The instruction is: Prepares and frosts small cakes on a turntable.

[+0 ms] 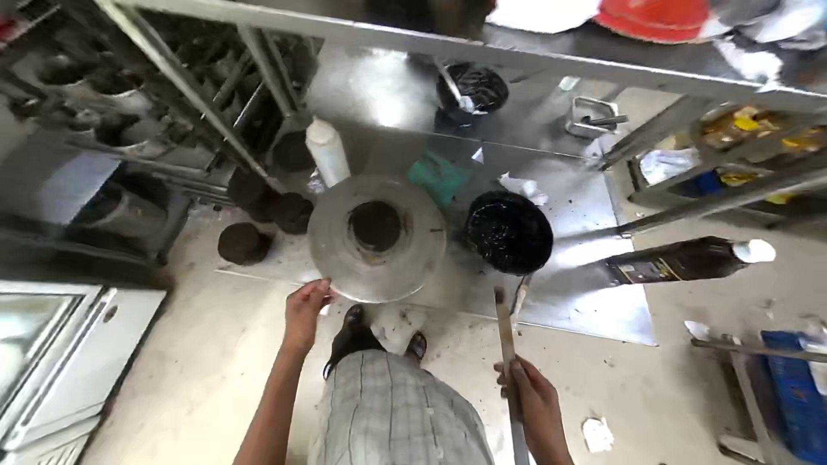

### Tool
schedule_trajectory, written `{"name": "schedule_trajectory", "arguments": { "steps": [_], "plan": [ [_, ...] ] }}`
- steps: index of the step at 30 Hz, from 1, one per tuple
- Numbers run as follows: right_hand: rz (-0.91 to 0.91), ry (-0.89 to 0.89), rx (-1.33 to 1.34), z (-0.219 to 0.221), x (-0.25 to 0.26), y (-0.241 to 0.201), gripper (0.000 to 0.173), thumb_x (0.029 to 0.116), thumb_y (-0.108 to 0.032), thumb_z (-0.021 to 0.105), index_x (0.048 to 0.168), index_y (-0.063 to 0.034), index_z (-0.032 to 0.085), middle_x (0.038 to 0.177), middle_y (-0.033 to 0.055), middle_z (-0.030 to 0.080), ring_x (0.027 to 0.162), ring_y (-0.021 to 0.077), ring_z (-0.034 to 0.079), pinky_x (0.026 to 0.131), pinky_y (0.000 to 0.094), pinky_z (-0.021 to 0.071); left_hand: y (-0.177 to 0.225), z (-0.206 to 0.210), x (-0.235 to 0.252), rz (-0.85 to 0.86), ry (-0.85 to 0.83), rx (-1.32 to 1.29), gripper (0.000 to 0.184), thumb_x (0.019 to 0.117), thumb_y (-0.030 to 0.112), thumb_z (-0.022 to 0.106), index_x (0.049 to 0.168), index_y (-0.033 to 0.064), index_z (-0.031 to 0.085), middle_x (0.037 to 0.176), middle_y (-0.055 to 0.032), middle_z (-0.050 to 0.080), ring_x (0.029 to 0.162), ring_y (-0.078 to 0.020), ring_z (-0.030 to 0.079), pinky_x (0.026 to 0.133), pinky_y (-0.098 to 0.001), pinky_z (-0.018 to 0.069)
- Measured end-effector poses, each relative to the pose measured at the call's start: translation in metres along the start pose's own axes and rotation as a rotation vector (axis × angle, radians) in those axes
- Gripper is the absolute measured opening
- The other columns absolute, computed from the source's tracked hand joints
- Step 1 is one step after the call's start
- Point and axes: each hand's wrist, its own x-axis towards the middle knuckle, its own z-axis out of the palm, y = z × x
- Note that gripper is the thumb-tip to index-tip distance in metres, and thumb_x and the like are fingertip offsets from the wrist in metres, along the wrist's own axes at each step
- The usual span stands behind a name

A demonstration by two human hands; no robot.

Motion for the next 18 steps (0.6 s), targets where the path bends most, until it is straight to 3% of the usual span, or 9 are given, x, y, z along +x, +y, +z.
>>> {"name": "schedule_trajectory", "arguments": {
  "steps": [1,3,7,9,12,15,18],
  "plan": [
    [-0.072,-0.089,-0.011,0.019,-0.007,-0.023,0.037,0.1078,-0.015,0.045,0.135,0.005,0.059,0.105,0.0177,0.075,0.082,0.0263,0.072,0.067,0.038,0.0608,-0.004,-0.001,0.0,-0.032,-0.007,-0.037,0.026,0.1068,0.015,0.05,0.1,-0.0007,0.07,0.087,-0.0106,0.073,0.079,-0.0199,0.071,0.074,-0.0359,0.0608],
    [-0.272,-0.2,-0.147,0.061,-0.007,-0.055,0.039,0.1071,-0.014,0.047,0.142,0.0006,0.057,0.113,0.0123,0.074,0.09,0.0222,0.071,0.076,0.0365,0.0606,-0.015,-0.006,0.003,-0.101,-0.019,-0.066,0.039,0.1105,0.022,0.042,0.1,-0.0019,0.07,0.088,-0.0133,0.074,0.079,-0.0226,0.072,0.071,-0.0368,0.0613],
    [-0.563,-0.054,-0.635,0.121,0.006,-0.057,0.033,0.0968,-0.024,0.068,0.13,-0.0212,0.073,0.099,0.0012,0.07,0.08,0.0087,0.066,0.068,0.0276,0.0587,-0.025,-0.036,0.012,-0.202,0.07,-0.061,0.064,0.1121,0.045,0.026,0.112,-0.0019,0.069,0.09,-0.0129,0.074,0.08,-0.0228,0.072,0.069,-0.0374,0.0612],
    [-0.649,0.017,-0.809,0.13,0.0,-0.058,0.031,0.0962,-0.027,0.068,0.126,-0.0214,0.075,0.093,0.0002,0.068,0.071,0.0062,0.063,0.06,0.0257,0.0574,-0.024,-0.062,0.016,-0.221,0.122,-0.064,0.067,0.1115,0.048,0.022,0.112,-0.001,0.068,0.089,-0.0112,0.074,0.079,-0.0215,0.072,0.071,-0.0378,0.0613],
    [-0.696,0.057,-0.954,0.157,-0.007,-0.077,0.03,0.095,-0.023,0.065,0.122,-0.017,0.077,0.09,0.0023,0.069,0.068,0.0095,0.064,0.059,0.0291,0.0576,-0.023,-0.102,0.023,-0.299,0.228,-0.083,0.076,0.1096,0.055,0.017,0.109,-0.0005,0.069,0.086,-0.0098,0.074,0.08,-0.0207,0.072,0.074,-0.0383,0.06],
    [-0.651,0.105,-1.027,0.224,0.018,-0.119,0.024,0.093,-0.016,0.069,0.115,-0.0113,0.079,0.088,0.0096,0.072,0.07,0.0217,0.069,0.064,0.0428,0.0601,-0.013,-0.123,0.035,-0.352,0.233,-0.114,0.076,0.1092,0.056,0.012,0.109,0.0023,0.067,0.086,-0.0062,0.073,0.083,-0.0172,0.071,0.077,-0.0361,0.0586],
    [-0.597,0.148,-1.03,0.259,0.037,-0.128,0.026,0.0954,-0.017,0.07,0.121,-0.015,0.077,0.094,0.0092,0.07,0.073,0.022,0.068,0.064,0.0451,0.0592,-0.003,-0.129,0.041,-0.396,0.168,-0.131,0.075,0.1095,0.055,0.014,0.111,0.0029,0.067,0.09,-0.0062,0.073,0.085,-0.0177,0.07,0.078,-0.0368,0.058]
  ]
}}
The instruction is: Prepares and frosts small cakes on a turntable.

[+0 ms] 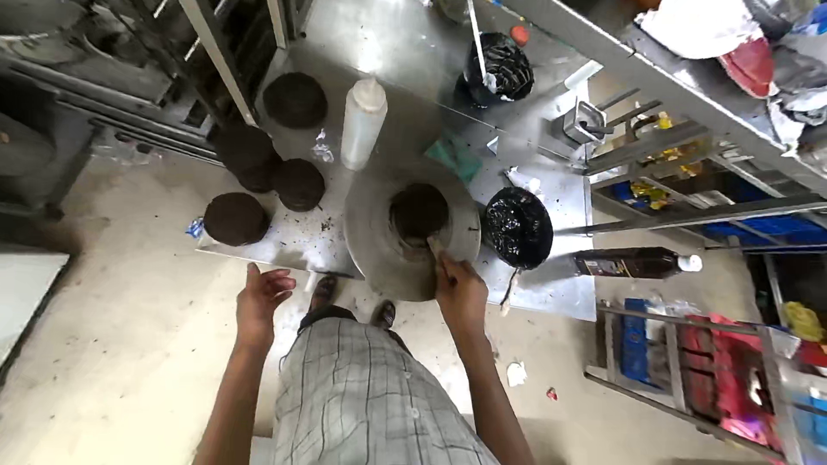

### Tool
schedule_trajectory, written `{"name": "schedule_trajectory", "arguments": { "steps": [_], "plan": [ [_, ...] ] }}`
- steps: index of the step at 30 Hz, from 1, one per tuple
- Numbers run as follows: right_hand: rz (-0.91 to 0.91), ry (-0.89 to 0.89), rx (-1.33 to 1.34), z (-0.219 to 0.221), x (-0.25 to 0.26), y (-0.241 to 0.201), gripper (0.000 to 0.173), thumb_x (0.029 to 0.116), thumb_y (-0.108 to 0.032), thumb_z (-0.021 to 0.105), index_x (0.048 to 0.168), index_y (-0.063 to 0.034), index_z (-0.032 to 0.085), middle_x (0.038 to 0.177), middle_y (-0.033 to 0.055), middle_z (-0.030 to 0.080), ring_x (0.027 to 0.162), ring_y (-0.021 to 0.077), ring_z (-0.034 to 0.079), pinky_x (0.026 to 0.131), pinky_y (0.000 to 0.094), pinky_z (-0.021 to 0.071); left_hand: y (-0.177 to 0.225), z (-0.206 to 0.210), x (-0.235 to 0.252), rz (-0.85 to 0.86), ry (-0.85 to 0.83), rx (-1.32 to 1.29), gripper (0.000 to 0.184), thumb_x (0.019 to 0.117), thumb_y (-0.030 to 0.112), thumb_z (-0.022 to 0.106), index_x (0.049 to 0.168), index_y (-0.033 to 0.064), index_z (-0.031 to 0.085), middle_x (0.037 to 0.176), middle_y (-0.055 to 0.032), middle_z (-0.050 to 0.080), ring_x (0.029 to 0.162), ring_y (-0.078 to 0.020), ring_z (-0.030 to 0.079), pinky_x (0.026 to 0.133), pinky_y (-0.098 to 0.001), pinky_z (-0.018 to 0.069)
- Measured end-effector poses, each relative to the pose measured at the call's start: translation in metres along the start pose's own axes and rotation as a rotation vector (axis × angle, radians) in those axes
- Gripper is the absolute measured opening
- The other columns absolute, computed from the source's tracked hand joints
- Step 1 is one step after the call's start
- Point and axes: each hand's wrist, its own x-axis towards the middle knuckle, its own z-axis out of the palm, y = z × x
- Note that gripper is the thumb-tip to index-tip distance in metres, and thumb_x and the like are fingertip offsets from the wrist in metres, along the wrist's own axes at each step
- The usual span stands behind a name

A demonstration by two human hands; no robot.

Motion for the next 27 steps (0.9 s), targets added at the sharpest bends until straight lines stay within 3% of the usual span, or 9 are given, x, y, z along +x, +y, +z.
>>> {"name": "schedule_trajectory", "arguments": {
  "steps": [4,7,12,15,18,20,23,25,27],
  "plan": [
    [0.008,0.112,0.107,0.011,-0.01,0.001,0.026,0.0937,-0.018,0.069,0.118,-0.0142,0.078,0.09,0.0036,0.071,0.066,0.0111,0.064,0.06,0.0324,0.0583,0.013,0.01,0.013,-0.048,-0.152,0.046,0.075,0.1105,0.052,0.016,0.107,0.0002,0.069,0.088,-0.0108,0.075,0.082,-0.0218,0.072,0.075,-0.0378,0.0594],
    [0.027,0.153,0.203,0.013,-0.02,-0.001,0.023,0.0931,-0.017,0.07,0.114,-0.0126,0.079,0.088,0.0011,0.071,0.064,0.0059,0.063,0.057,0.0256,0.0562,0.016,0.023,0.01,-0.142,-0.391,0.176,0.078,0.11,0.052,0.011,0.117,-0.0011,0.067,0.102,-0.0136,0.074,0.095,-0.0238,0.072,0.085,-0.0412,0.0584],
    [0.103,0.172,0.317,0.018,-0.055,-0.01,0.024,0.0931,-0.014,0.071,0.116,-0.0106,0.078,0.092,0.0017,0.071,0.064,0.0049,0.063,0.055,0.0225,0.0559,0.004,0.059,-0.005,-0.272,-0.864,0.389,0.053,0.1114,0.04,0.03,0.128,0.0036,0.065,0.118,-0.0096,0.072,0.106,-0.0212,0.07,0.092,-0.0401,0.0567],
    [0.148,0.223,0.373,0.013,-0.096,-0.014,0.025,0.0923,-0.014,0.072,0.116,-0.0095,0.078,0.09,0.0017,0.071,0.063,0.0046,0.061,0.054,0.0224,0.0554,-0.015,0.085,-0.034,-0.395,-1.097,0.329,0.054,0.1115,0.041,0.029,0.135,0.004,0.061,0.128,-0.0103,0.069,0.114,-0.0228,0.067,0.098,-0.042,0.0549],
    [0.195,0.321,0.458,0.007,-0.158,-0.015,0.026,0.0916,-0.013,0.072,0.117,-0.0079,0.077,0.092,0.0031,0.071,0.067,0.0051,0.063,0.058,0.0224,0.0576,-0.037,0.107,-0.064,-0.652,-1.238,0.049,0.068,0.1102,0.049,0.013,0.147,0.0027,0.048,0.14,-0.0166,0.06,0.126,-0.0311,0.06,0.105,-0.0495,0.0502],
    [0.275,0.409,0.46,0.007,-0.208,-0.016,0.026,0.0917,-0.016,0.072,0.117,-0.0112,0.078,0.093,0.0016,0.07,0.067,0.0041,0.063,0.058,0.0223,0.0572,-0.052,0.115,-0.084,-0.812,-1.139,-0.101,0.073,0.1079,0.053,0.009,0.144,0.0027,0.048,0.136,-0.0194,0.062,0.125,-0.0354,0.061,0.103,-0.0547,0.0507],
    [0.434,0.556,0.427,0.005,-0.292,-0.015,0.025,0.0949,-0.022,0.072,0.119,-0.0184,0.077,0.096,0.0001,0.071,0.074,0.0048,0.066,0.063,0.0243,0.0601,-0.084,0.129,-0.113,-0.901,-1.043,-0.121,0.07,0.1032,0.061,0.026,0.14,0.0071,0.051,0.131,-0.02,0.064,0.118,-0.0376,0.063,0.098,-0.0604,0.0517],
    [0.563,0.664,0.387,0.006,-0.349,-0.014,0.026,0.0957,-0.024,0.073,0.121,-0.0224,0.077,0.098,0.0004,0.071,0.078,0.0063,0.067,0.067,0.0255,0.0607,-0.108,0.144,-0.137,-0.967,-1.125,-0.012,0.072,0.0981,0.069,0.038,0.142,0.014,0.051,0.139,-0.0164,0.06,0.126,-0.0362,0.059,0.102,-0.0618,0.0489],
    [0.725,0.734,0.339,0.005,-0.408,-0.01,0.026,0.098,-0.026,0.07,0.123,-0.0244,0.076,0.101,0.002,0.071,0.084,0.0092,0.068,0.074,0.0283,0.0609,-0.141,0.166,-0.171,-1.083,-1.287,0.121,0.067,0.0941,0.07,0.051,0.136,0.0187,0.061,0.137,-0.0106,0.064,0.131,-0.0317,0.058,0.11,-0.0599,0.0443]
  ]
}}
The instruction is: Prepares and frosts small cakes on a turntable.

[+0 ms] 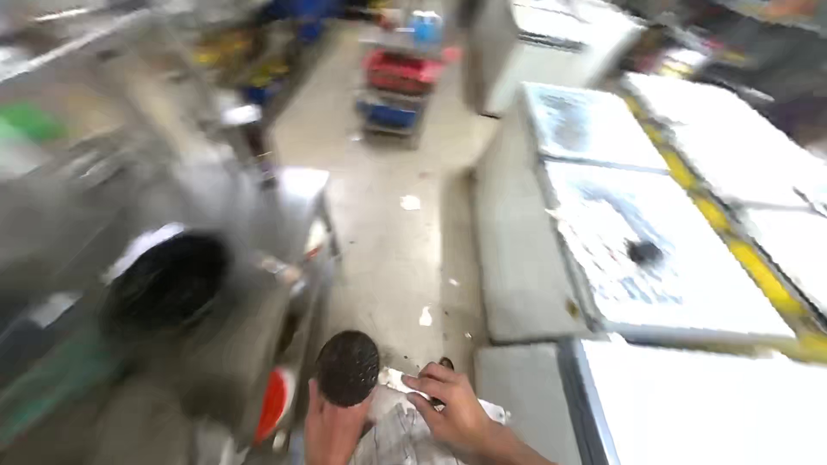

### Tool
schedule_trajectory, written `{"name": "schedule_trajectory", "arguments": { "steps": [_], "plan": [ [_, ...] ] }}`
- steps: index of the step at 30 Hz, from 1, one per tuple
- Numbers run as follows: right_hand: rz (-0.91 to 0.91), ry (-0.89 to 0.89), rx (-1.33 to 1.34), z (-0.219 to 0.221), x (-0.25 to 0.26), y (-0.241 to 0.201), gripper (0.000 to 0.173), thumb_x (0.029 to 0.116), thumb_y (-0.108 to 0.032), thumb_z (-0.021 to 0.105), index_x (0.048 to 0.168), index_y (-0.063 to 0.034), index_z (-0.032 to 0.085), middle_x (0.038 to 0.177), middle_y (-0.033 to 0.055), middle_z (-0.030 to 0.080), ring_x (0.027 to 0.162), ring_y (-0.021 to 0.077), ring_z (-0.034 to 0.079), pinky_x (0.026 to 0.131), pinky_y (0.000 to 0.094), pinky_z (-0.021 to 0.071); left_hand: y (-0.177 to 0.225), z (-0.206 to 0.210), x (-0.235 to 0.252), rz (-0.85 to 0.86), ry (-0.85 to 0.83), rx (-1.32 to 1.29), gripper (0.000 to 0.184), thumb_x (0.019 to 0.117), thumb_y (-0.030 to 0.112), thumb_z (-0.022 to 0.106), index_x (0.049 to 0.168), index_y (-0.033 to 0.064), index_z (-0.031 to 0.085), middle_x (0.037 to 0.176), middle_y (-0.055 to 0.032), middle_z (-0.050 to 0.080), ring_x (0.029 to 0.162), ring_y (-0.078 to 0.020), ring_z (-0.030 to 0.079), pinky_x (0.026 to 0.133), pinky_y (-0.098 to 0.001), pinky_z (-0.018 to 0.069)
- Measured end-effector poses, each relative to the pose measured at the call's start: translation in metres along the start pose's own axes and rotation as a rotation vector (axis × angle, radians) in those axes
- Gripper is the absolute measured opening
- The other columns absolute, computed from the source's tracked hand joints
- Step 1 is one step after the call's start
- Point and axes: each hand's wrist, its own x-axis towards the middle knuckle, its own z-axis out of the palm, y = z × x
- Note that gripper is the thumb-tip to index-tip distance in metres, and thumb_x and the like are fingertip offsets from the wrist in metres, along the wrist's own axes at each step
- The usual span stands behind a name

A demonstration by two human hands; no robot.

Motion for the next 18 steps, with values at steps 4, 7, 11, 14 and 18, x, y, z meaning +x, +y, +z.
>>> {"name": "schedule_trajectory", "arguments": {
  "steps": [4,7,11,14,18],
  "plan": [
    [0.2,0.264,-0.111,-0.087,-0.063,0.063,0.028,0.1008,-0.027,0.064,0.126,-0.0229,0.074,0.098,0.0063,0.07,0.086,0.0166,0.067,0.077,0.0356,0.0594,-0.099,0.054,0.096,-0.352,-0.119,0.243,0.063,0.0925,0.066,0.058,0.137,0.0213,0.059,0.138,-0.0092,0.063,0.133,-0.032,0.056,0.113,-0.0613,0.0411],
    [0.33,0.486,-0.168,-0.137,-0.105,0.108,0.027,0.1013,-0.027,0.063,0.127,-0.0237,0.073,0.098,0.0067,0.069,0.084,0.0172,0.067,0.075,0.0359,0.0596,-0.191,0.09,0.153,-0.55,-0.128,0.428,0.073,0.0951,0.073,0.044,0.14,0.0167,0.054,0.137,-0.0115,0.063,0.129,-0.0324,0.059,0.11,-0.0596,0.0449],
    [0.572,0.743,-0.234,-0.185,-0.153,0.146,0.029,0.1024,-0.033,0.06,0.127,-0.0257,0.073,0.097,0.0064,0.07,0.085,0.0178,0.068,0.075,0.0378,0.0592,-0.309,0.118,0.202,-0.768,-0.115,0.616,0.087,0.098,0.075,0.017,0.146,0.007,0.041,0.137,-0.0189,0.06,0.125,-0.0372,0.06,0.104,-0.06,0.0489],
    [0.713,0.919,-0.279,-0.219,-0.167,0.177,0.029,0.1018,-0.034,0.06,0.126,-0.025,0.074,0.098,0.0064,0.071,0.081,0.0178,0.068,0.073,0.0395,0.06,-0.377,0.138,0.232,-0.934,-0.18,0.677,0.09,0.0982,0.075,0.011,0.156,0.0093,0.033,0.147,-0.0186,0.054,0.133,-0.0371,0.055,0.107,-0.0582,0.0474],
    [0.824,1.085,-0.345,-0.267,-0.163,0.226,0.028,0.0991,-0.029,0.063,0.123,-0.0216,0.076,0.092,0.0042,0.069,0.069,0.0137,0.064,0.062,0.035,0.058,-0.435,0.161,0.278,-1.045,-0.24,0.883,0.094,0.0991,0.074,0.007,0.152,0.0027,0.038,0.15,-0.0218,0.05,0.137,-0.0383,0.052,0.107,-0.0551,0.0476]
  ]
}}
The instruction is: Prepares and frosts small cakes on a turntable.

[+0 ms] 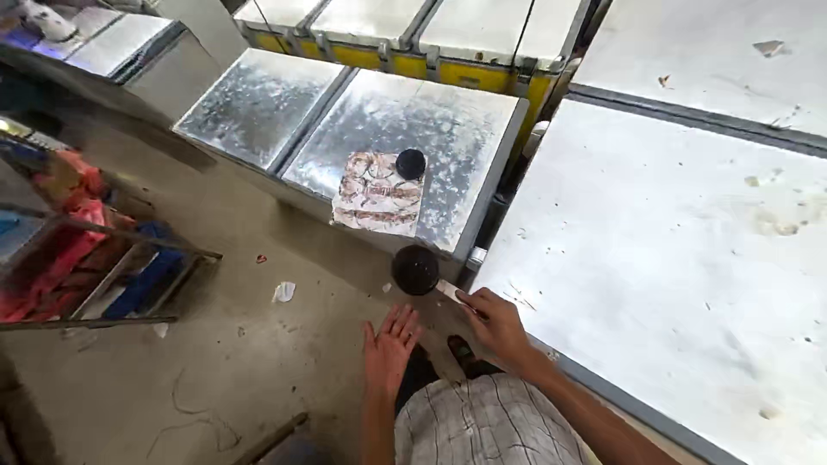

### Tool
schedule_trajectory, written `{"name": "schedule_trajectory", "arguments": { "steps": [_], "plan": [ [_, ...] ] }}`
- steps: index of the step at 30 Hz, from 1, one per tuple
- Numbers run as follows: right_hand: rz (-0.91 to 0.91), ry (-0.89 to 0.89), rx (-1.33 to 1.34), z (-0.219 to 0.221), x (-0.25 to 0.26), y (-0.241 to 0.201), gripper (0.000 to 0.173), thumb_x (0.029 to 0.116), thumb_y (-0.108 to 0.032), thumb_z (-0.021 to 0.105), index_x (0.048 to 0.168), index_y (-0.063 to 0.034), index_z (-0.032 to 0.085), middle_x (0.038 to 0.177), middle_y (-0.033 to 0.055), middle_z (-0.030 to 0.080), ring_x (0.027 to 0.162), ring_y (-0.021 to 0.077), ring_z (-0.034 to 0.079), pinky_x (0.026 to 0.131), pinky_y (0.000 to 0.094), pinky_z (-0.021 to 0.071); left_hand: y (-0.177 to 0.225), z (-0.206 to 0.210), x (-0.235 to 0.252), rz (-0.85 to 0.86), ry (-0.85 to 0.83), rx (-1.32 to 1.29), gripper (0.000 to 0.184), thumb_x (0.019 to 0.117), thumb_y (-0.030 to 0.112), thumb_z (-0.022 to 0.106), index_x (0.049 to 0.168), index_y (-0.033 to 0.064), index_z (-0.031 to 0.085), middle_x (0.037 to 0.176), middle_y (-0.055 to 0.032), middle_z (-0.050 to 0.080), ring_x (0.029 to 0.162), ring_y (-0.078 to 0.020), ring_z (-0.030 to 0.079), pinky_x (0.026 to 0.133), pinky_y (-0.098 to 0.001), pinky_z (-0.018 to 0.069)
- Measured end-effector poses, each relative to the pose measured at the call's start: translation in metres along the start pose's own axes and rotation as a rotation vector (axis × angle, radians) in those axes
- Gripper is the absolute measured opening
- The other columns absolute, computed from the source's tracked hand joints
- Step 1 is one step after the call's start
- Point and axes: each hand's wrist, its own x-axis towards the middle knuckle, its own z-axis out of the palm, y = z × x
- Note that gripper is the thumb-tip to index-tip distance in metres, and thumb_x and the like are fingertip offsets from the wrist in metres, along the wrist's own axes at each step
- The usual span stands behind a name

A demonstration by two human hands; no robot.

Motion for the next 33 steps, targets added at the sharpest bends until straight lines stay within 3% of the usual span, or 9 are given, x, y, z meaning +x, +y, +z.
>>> {"name": "schedule_trajectory", "arguments": {
  "steps": [6,9,16,21,26,29,33],
  "plan": [
    [0.147,0.129,-0.037,0.065,0.125,0.014,0.028,0.0976,-0.026,0.064,0.121,-0.0194,0.077,0.089,0.0039,0.069,0.065,0.0146,0.062,0.06,0.0364,0.0568,0.099,0.02,0.1,0.033,0.191,0.368,0.084,0.1061,0.06,0.004,0.143,-0.0013,0.048,0.137,-0.0206,0.062,0.122,-0.0328,0.064,0.098,-0.0481,0.0543],
    [0.252,0.141,-0.016,0.112,0.192,0.015,0.03,0.0982,-0.027,0.062,0.124,-0.0175,0.076,0.095,0.0061,0.071,0.07,0.0169,0.065,0.066,0.0399,0.0592,0.155,0.023,0.155,0.037,0.274,0.464,0.077,0.1089,0.055,0.008,0.14,-0.0014,0.051,0.134,-0.0192,0.064,0.121,-0.0308,0.065,0.098,-0.0468,0.054],
    [0.403,0.325,-0.086,0.214,0.306,0.021,0.028,0.0969,-0.026,0.064,0.118,-0.0159,0.078,0.094,0.005,0.072,0.072,0.0155,0.067,0.067,0.0371,0.0604,0.243,0.036,0.28,-0.21,0.155,0.627,0.075,0.1097,0.053,0.009,0.136,-0.0005,0.054,0.118,-0.0185,0.07,0.103,-0.0294,0.071,0.087,-0.0435,0.0583],
    [0.498,0.406,-0.165,0.251,0.337,0.029,0.028,0.0941,-0.02,0.066,0.12,-0.0161,0.077,0.096,0.0069,0.071,0.074,0.0183,0.068,0.065,0.0404,0.0603,0.257,0.057,0.354,-0.324,0.085,0.688,0.074,0.1094,0.054,0.009,0.139,0.0016,0.051,0.099,-0.016,0.071,0.082,-0.0256,0.07,0.073,-0.0396,0.0595],
    [0.594,0.38,-0.233,0.258,0.347,0.029,0.027,0.0956,-0.022,0.066,0.12,-0.0164,0.077,0.099,0.0077,0.071,0.071,0.0194,0.068,0.063,0.0407,0.0601,0.249,0.087,0.394,-0.412,0.117,0.601,0.088,0.1037,0.063,-0.001,0.141,0.0037,0.051,0.095,-0.0152,0.069,0.079,-0.0239,0.068,0.072,-0.0378,0.0573],
    [0.673,0.288,-0.299,0.254,0.353,0.02,0.029,0.0946,-0.02,0.066,0.121,-0.0163,0.076,0.101,0.0108,0.071,0.082,0.0264,0.071,0.069,0.0471,0.0605,0.24,0.096,0.408,-0.471,0.143,0.438,0.094,0.0984,0.071,-0.005,0.138,0.0064,0.051,0.092,-0.0116,0.066,0.076,-0.0217,0.065,0.071,-0.0373,0.0556],
    [0.739,0.112,-0.344,0.242,0.363,0.009,0.031,0.0972,-0.021,0.063,0.126,-0.0181,0.073,0.108,0.0142,0.07,0.086,0.0312,0.071,0.071,0.0504,0.06,0.234,0.097,0.416,-0.527,0.161,0.043,0.096,0.0933,0.08,-0.002,0.124,0.0097,0.056,0.093,-0.0059,0.063,0.079,-0.0189,0.064,0.075,-0.0355,0.0556]
  ]
}}
